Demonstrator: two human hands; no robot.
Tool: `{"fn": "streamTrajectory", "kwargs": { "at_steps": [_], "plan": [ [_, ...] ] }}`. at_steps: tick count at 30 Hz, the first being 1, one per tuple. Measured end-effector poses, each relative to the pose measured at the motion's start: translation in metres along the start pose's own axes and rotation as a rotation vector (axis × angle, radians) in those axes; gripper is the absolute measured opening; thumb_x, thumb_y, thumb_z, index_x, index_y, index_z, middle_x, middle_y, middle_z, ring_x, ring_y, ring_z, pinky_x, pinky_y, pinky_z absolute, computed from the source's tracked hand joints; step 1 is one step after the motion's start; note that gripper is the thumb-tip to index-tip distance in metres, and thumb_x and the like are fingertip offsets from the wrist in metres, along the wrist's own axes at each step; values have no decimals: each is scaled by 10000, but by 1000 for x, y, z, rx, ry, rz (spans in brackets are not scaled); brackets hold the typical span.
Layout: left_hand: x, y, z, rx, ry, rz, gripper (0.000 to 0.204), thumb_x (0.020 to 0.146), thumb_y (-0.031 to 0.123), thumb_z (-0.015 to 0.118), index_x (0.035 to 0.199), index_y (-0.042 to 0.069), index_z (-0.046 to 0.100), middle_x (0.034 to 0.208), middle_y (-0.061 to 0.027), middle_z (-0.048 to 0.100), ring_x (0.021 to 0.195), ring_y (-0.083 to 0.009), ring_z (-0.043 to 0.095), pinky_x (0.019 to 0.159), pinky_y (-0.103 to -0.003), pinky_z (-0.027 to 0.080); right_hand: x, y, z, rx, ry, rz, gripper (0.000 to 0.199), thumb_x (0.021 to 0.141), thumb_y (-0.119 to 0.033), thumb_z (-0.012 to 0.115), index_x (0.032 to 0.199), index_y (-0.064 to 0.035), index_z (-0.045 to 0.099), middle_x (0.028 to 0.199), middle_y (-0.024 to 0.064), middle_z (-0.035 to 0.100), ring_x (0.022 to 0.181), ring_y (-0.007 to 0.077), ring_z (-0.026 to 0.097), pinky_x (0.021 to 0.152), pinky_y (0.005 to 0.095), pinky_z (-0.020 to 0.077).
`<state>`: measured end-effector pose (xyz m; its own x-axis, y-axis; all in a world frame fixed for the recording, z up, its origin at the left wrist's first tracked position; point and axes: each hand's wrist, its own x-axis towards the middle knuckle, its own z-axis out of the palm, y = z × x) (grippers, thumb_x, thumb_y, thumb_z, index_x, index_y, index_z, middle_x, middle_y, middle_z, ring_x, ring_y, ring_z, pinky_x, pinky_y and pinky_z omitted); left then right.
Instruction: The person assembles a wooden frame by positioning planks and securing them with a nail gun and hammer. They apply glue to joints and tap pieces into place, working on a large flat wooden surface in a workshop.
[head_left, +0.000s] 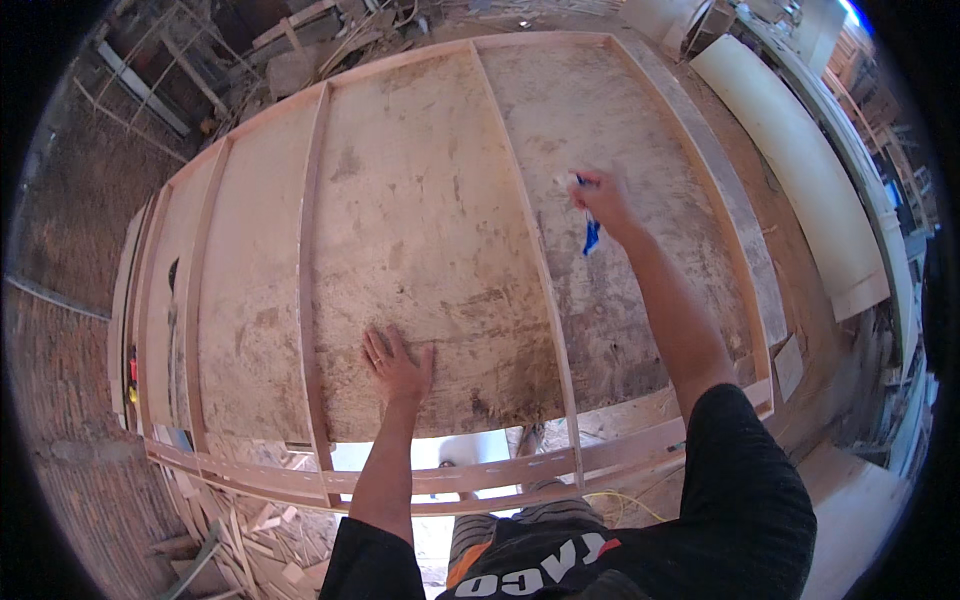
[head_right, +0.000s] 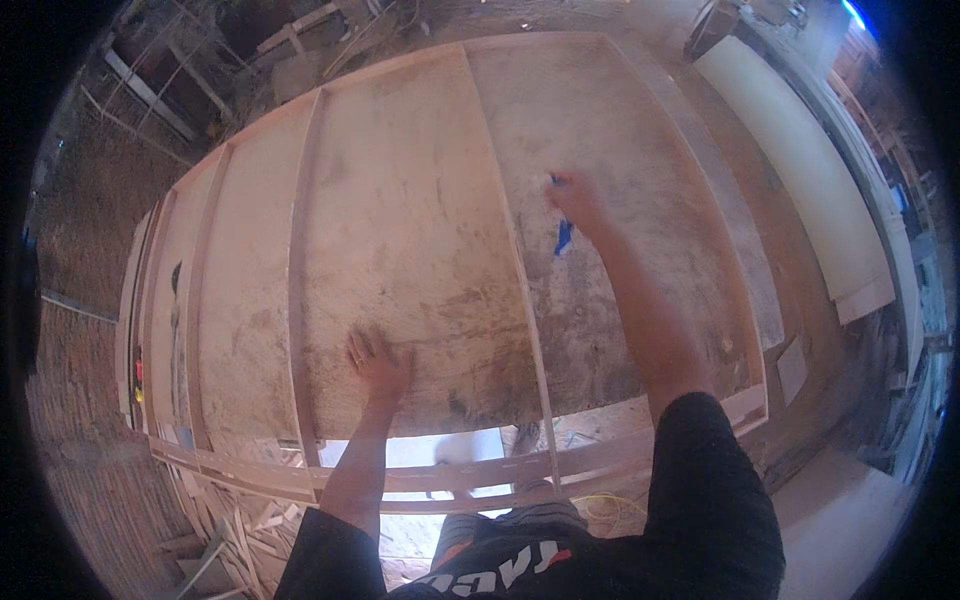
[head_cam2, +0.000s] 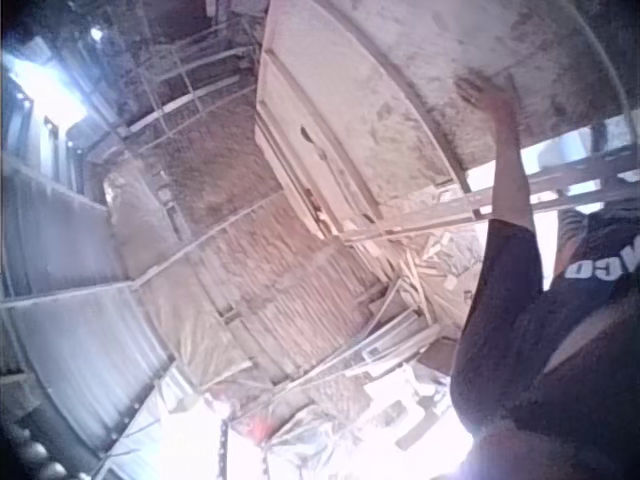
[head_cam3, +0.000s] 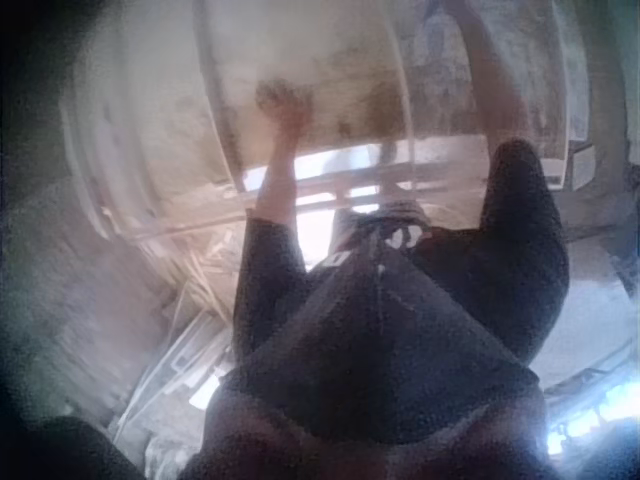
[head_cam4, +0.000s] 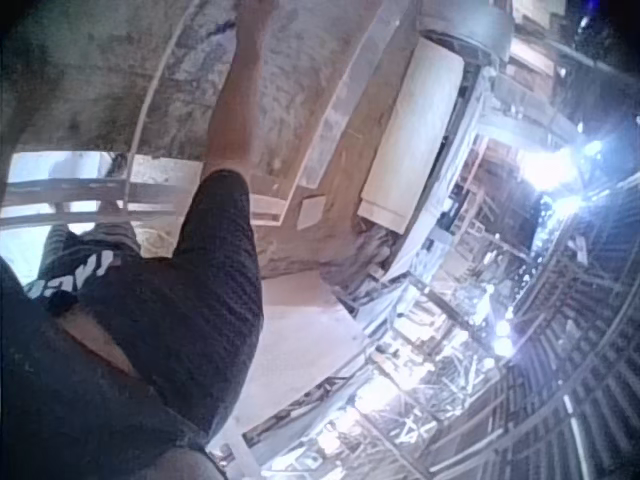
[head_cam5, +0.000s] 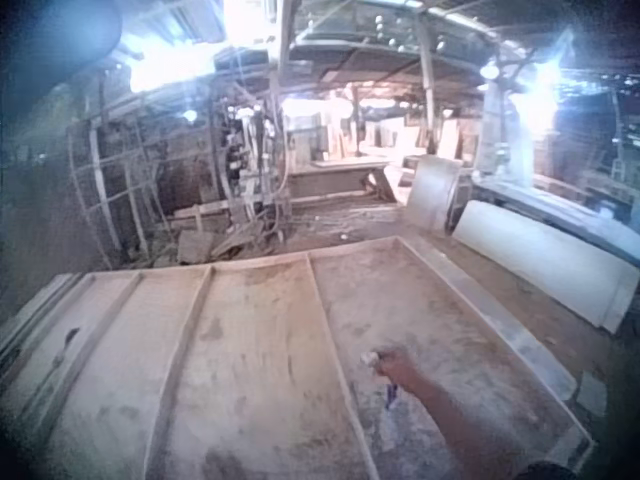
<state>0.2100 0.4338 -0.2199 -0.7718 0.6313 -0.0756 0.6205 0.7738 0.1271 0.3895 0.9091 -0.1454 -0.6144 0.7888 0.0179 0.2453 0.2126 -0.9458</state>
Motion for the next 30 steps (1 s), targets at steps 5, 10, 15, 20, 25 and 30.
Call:
{"fn": "streamTrajectory", "kwargs": {
  "at_steps": [5, 10, 15, 20, 25, 30],
  "plan": [
    [-12, -14, -10, 61, -42, -82, 1009, 989, 723, 506, 1700, 63, 226, 1764, -279, 49, 1652, -402, -9, 1326, -551, 11, 98, -26, 69, -507, 17, -201, 282, 893, -176, 782, 1160, -100, 827, 915, 144, 788, 786, 194, 745, 742, 358, 573],
    [-5, -6, -12, 32, -75, -92, 1015, 986, 718, 515, 1700, 63, 216, 1763, -280, 45, 1651, -408, -1, 1329, -549, 14, 158, -2, 85, -628, 81, -369, 256, 862, -253, 809, 1080, -123, 844, 976, 199, 790, 907, 344, 768, 822, 448, 588],
    [2, 0, -15, -3, -49, -61, 1012, 976, 704, 548, 1691, 57, 239, 1758, -284, 68, 1648, -419, 26, 1329, -562, 24, 200, 13, 84, -651, 73, -251, 300, 840, -311, 829, 1038, -85, 837, 961, 199, 788, 934, 355, 764, 831, 451, 583],
    [-3, -8, -8, 7, -4, -65, 1014, 963, 694, 578, 1689, 66, 250, 1754, -288, 85, 1645, -425, 42, 1326, -573, 25, 203, 2, 92, -634, -38, -186, 352, 821, -353, 838, 975, -38, 821, 904, 196, 780, 873, 333, 763, 787, 440, 580],
    [-1, -7, -6, -5, 14, -40, 1019, 955, 692, 593, 1692, 78, 249, 1755, -285, 73, 1643, -432, 46, 1324, -579, 30, 210, -2, 83, -782, -86, -242, 373, 817, -357, 841, 993, -29, 816, 874, 202, 760, 864, 332, 752, 781, 449, 567],
    [-2, -7, -9, -2, -5, -58, 1018, 957, 694, 583, 1696, 84, 240, 1756, -284, 64, 1643, -436, 42, 1324, -583, 40, 214, -2, 88, -886, -115, -302, 343, 824, -354, 833, 1005, -63, 824, 884, 195, 762, 861, 340, 748, 789, 459, 561]
  ]
}}
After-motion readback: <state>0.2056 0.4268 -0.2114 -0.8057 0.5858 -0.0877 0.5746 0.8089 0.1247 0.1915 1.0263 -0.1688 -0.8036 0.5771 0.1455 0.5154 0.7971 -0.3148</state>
